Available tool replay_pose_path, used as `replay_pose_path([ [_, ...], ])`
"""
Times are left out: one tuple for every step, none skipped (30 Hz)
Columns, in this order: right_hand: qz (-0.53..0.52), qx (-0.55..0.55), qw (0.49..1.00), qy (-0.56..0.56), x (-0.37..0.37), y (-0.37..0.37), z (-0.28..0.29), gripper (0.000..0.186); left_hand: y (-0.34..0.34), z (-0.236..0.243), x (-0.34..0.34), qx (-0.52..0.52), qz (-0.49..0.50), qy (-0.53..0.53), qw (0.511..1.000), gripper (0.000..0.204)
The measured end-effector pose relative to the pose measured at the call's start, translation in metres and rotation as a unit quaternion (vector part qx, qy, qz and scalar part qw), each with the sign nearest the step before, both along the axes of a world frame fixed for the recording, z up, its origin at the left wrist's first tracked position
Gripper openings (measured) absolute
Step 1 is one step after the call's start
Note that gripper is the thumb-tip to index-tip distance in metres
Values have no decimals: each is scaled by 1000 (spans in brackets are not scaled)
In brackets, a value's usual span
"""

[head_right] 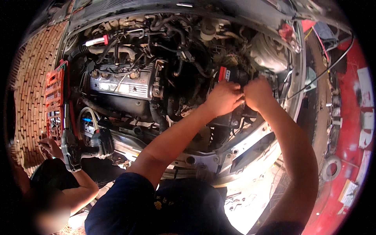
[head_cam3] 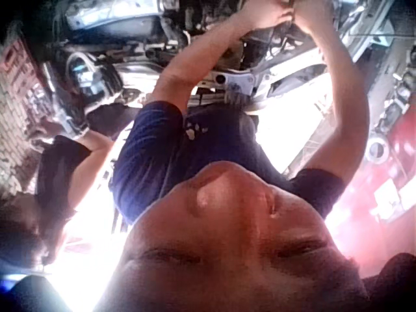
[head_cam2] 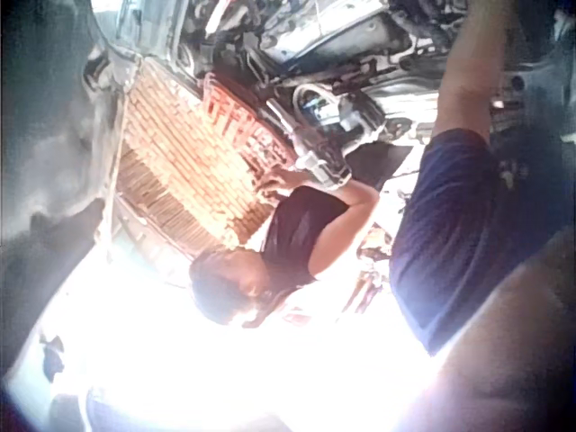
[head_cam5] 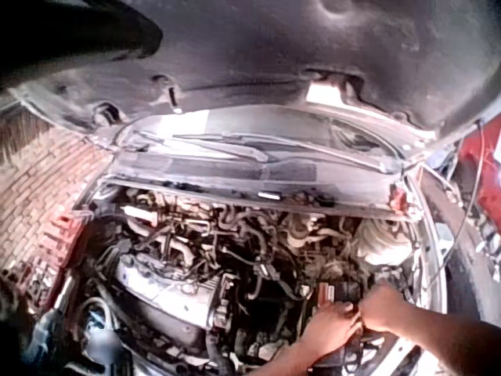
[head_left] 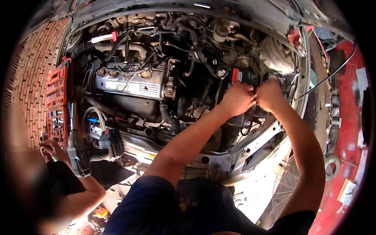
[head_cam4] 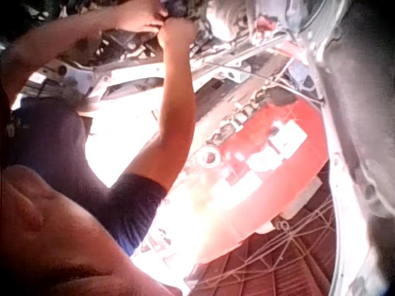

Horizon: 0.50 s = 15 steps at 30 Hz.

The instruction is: The person works on a car engine by disconnecting and reconnecting various electrical connectors and wires around the battery and engine block, using a power drill to fasten a component, and manipulating small parts by hand.

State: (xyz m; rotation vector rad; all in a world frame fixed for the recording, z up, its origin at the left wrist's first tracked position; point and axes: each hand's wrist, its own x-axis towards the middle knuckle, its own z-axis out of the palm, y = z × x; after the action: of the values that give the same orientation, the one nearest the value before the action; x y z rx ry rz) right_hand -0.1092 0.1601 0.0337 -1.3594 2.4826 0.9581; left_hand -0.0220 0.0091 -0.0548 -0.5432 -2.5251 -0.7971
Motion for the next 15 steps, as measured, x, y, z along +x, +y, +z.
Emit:
replay_pose_path([
  [-1, 24, 1000, -7, -2, -1, 1, 15, 0, -2, 0, -1, 4, 11, 1000, 21],
  [9, 11, 1000, 0, -3, 1, -1, 15, 0, -4, 1, -1, 9, 12, 1000, 21],
  [19, 6, 1000, 4, -3, -1, 0, 16, -2, -5, 3, -1, 16, 12, 1000, 22],
  [30, 0, 1000, 10, -4, -3, 1, 16, -4, -6, 3, -1, 26, 16, 1000, 22],
  [20, -25, 999, 9, -5, -6, 3, 18, -7, -6, 2, 1, 23, 13, 1000, 22],
  [5, -45, 999, 6, -4, -3, 4, 20, -2, -7, 0, 7, 14, 6, 1000, 21],
  [17, -45, 999, 1, -3, -2, 1, 20, -1, -8, 0, 25, 16, 27, 999, 21],
  [34, -60, 998, 4, -5, 2, -1, 22, 1, -9, 0, 27, 17, 30, 999, 21],
  [46, -77, 996, 6, -5, 8, -6, 24, 4, -10, -1, 27, 13, 31, 999, 21],
  [40, -74, 996, 0, -2, 6, -2, 24, 2, -9, -1, 12, 11, 34, 999, 22],
  [37, -63, 997, -18, -8, 8, -10, 20, 2, -7, 1, 4, 15, 20, 1000, 22],
  [39, -61, 997, -8, -9, 9, -12, 18, 0, -7, 1, 5, 20, 24, 999, 22],
  [39, -60, 997, 1, -9, 9, -14, 16, -1, -7, 2, 6, 24, 29, 999, 22],
  [46, -60, 997, -1, -10, 8, -17, 16, -2, -8, 3, 5, 30, 27, 999, 22],
  [47, -45, 998, 2, -10, 7, -18, 16, -2, -8, 4, 0, 30, 22, 999, 21],
])
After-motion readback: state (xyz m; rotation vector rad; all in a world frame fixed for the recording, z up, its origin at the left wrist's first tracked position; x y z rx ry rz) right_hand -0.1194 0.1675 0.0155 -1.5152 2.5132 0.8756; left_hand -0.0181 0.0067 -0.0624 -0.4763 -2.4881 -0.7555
